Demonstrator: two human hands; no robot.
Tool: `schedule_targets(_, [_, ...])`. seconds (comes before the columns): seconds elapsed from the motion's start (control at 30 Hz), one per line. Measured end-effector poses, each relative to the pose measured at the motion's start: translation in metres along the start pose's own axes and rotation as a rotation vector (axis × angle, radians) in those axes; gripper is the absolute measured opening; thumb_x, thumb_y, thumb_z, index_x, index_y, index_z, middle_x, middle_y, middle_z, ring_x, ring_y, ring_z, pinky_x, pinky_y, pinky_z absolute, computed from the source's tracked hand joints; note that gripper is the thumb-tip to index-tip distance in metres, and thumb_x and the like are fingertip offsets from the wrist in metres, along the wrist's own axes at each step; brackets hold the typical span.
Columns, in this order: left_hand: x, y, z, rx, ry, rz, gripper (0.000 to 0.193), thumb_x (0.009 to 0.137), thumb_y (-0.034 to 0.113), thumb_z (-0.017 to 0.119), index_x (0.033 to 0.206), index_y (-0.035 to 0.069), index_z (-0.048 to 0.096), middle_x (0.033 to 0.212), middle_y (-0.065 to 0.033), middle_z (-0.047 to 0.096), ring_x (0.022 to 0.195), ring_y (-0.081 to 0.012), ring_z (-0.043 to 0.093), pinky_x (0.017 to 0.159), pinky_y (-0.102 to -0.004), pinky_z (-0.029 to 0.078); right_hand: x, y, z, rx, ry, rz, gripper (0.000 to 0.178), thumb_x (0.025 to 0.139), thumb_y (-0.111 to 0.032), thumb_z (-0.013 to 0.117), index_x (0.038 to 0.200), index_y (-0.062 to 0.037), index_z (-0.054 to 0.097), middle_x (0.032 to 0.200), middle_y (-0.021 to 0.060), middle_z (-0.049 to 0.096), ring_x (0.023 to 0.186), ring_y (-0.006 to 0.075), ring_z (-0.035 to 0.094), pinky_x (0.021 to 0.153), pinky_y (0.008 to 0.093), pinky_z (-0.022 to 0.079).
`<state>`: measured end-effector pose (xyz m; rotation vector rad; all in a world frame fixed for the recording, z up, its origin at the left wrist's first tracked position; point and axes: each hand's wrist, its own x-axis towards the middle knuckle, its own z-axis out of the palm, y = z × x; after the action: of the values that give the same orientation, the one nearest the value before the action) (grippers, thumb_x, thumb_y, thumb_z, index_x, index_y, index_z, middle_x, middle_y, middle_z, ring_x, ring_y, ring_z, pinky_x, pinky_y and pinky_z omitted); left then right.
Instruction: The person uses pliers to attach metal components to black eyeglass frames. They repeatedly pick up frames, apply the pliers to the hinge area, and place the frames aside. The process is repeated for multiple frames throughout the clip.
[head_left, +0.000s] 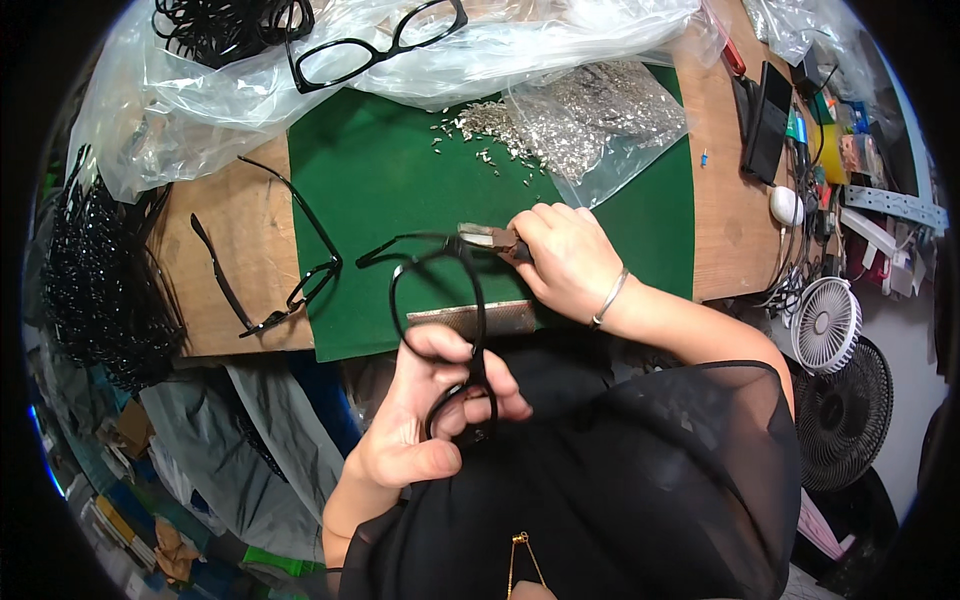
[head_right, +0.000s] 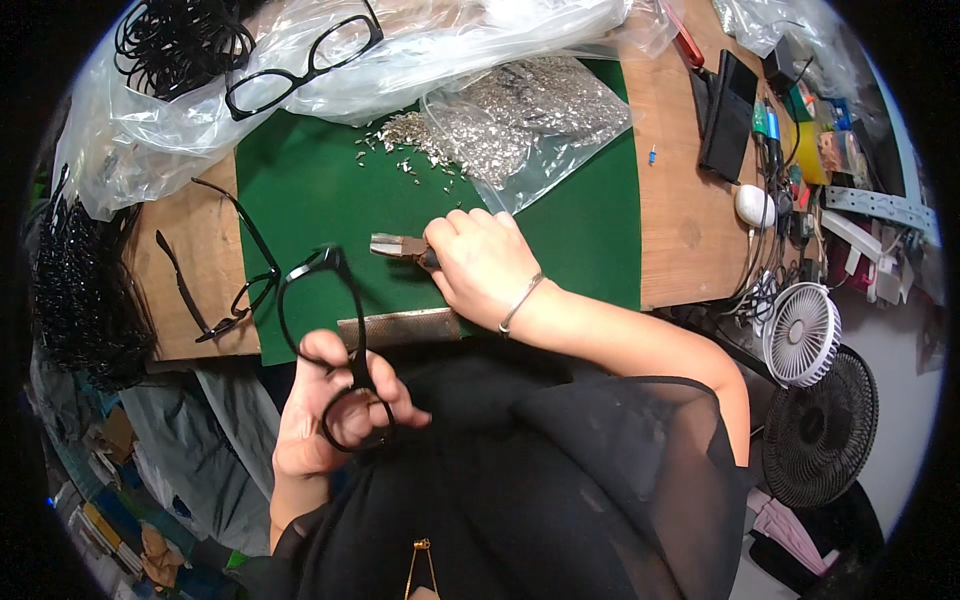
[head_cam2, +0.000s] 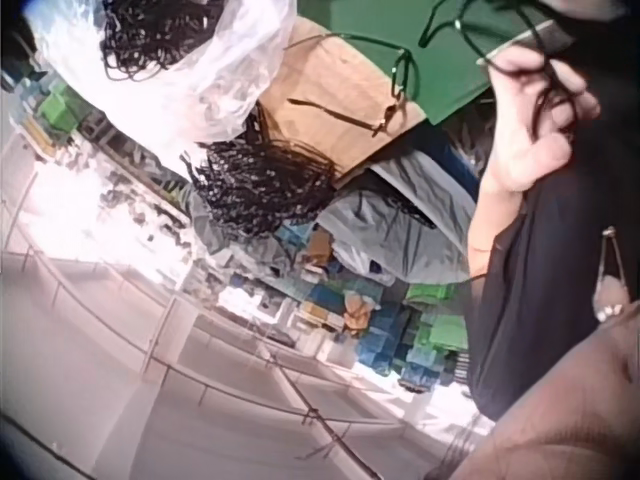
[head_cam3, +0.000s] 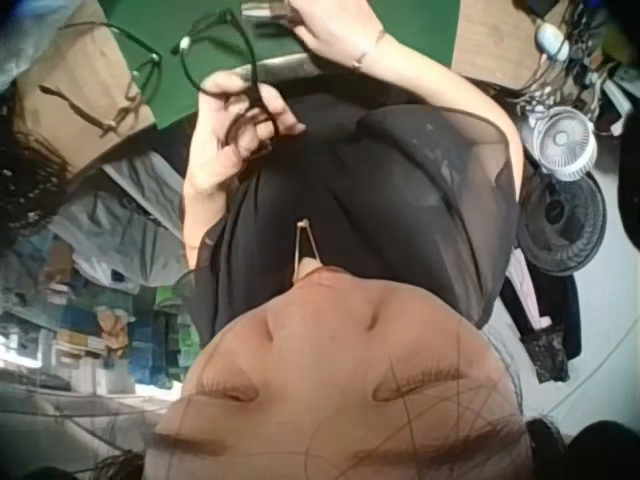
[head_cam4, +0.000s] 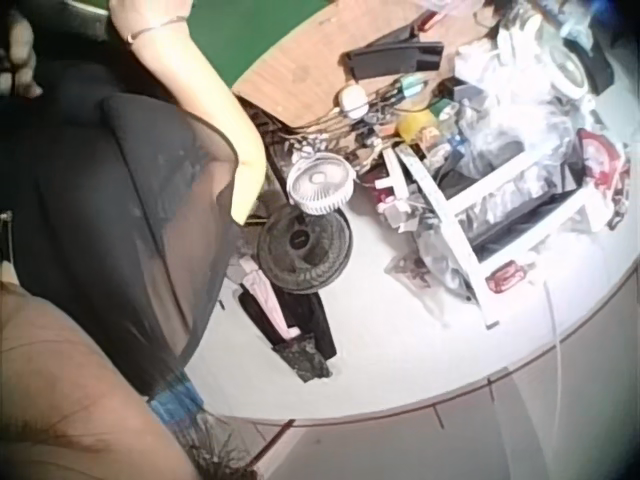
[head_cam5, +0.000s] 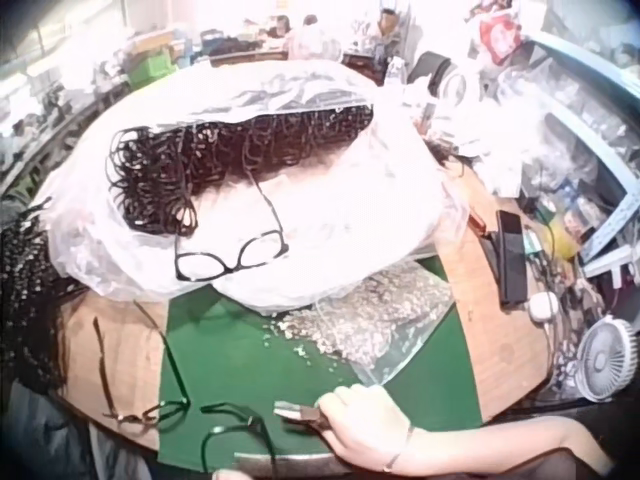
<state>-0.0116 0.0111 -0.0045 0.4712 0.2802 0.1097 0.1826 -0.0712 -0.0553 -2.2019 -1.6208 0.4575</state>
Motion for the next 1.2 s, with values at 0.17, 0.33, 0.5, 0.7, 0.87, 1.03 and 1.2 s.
schedule_targets(0.17, [-0.013,-0.001,0.008,0.324,0.2,-0.022,0.012,0.091,0.012,0.04,0.091,0.0,0.04,0.092,-0.0135,0.052,0.078,-0.0168,0.055,0.072,-0.0297,0.045,0.0,0.0,0.004,-0.088,-0.014,-0.017,0.018,0.068,-0.009,0.061,0.08,-0.0045,0.049,0.076,0.0094,0.052,0.076,0.0263,0.051,0.066,0.0363,0.038])
schedule_targets(0.33, [0.005,-0.016,0.017,0.608,0.381,0.07,0.036,0.085,0.0,0.046,0.117,-0.003,0.031,0.092,-0.0155,0.057,0.069,-0.0176,0.058,0.068,-0.0267,0.047,-0.011,-0.02,-0.028,0.538,-0.056,0.161,0.016,0.078,-0.012,0.059,0.084,-0.0009,0.05,0.075,0.013,0.055,0.071,0.0285,0.056,0.063,0.0363,0.044])
schedule_targets(0.5, [0.016,-0.03,0.022,0.641,0.367,0.16,0.043,0.081,-0.009,0.048,0.119,-0.006,0.029,0.102,-0.0149,0.054,0.08,-0.0129,0.06,0.071,-0.0223,0.049,-0.022,-0.045,-0.038,1.06,-0.078,0.343,0.014,0.081,-0.011,0.058,0.085,0.0004,0.05,0.07,0.0082,0.057,0.062,0.0129,0.057,0.056,0.0263,0.045])
schedule_targets(0.7, [0.014,-0.031,0.022,0.701,0.333,0.128,0.044,0.08,-0.009,0.049,0.119,-0.006,0.028,0.103,-0.0152,0.052,0.082,-0.0133,0.059,0.071,-0.0236,0.05,-0.023,-0.044,-0.032,1.307,-0.085,0.398,0.019,0.083,-0.014,0.059,0.088,0.0001,0.046,0.071,0.0039,0.054,0.061,0.007,0.053,0.054,0.0216,0.044])
schedule_targets(0.87, [0.012,-0.019,0.023,0.647,0.277,0.064,0.046,0.08,-0.009,0.049,0.121,-0.004,0.028,0.103,-0.0152,0.052,0.084,-0.0125,0.058,0.07,-0.0243,0.05,-0.019,-0.045,-0.042,1.414,-0.205,0.431,0.021,0.084,-0.015,0.058,0.089,-0.0009,0.044,0.073,0.0018,0.051,0.062,0.0043,0.05,0.053,0.0195,0.042])
schedule_targets(1.03, [0.006,-0.012,0.026,0.551,0.233,0.046,0.047,0.08,-0.01,0.048,0.122,-0.003,0.028,0.103,-0.0143,0.053,0.083,-0.0118,0.057,0.07,-0.0244,0.05,-0.019,-0.051,-0.042,1.425,-0.174,0.384,0.02,0.085,-0.014,0.057,0.089,-0.0013,0.043,0.075,0.002,0.05,0.062,0.0044,0.05,0.053,0.0191,0.042])
schedule_targets(1.2, [0.002,-0.008,0.028,0.553,0.281,0.026,0.045,0.08,-0.01,0.047,0.121,-0.005,0.029,0.102,-0.0127,0.055,0.077,-0.011,0.057,0.07,-0.0234,0.049,-0.022,-0.054,-0.04,1.393,-0.119,0.324,0.021,0.083,-0.012,0.059,0.093,-0.0011,0.044,0.074,0.0011,0.05,0.063,0.0056,0.051,0.054,0.021,0.042])
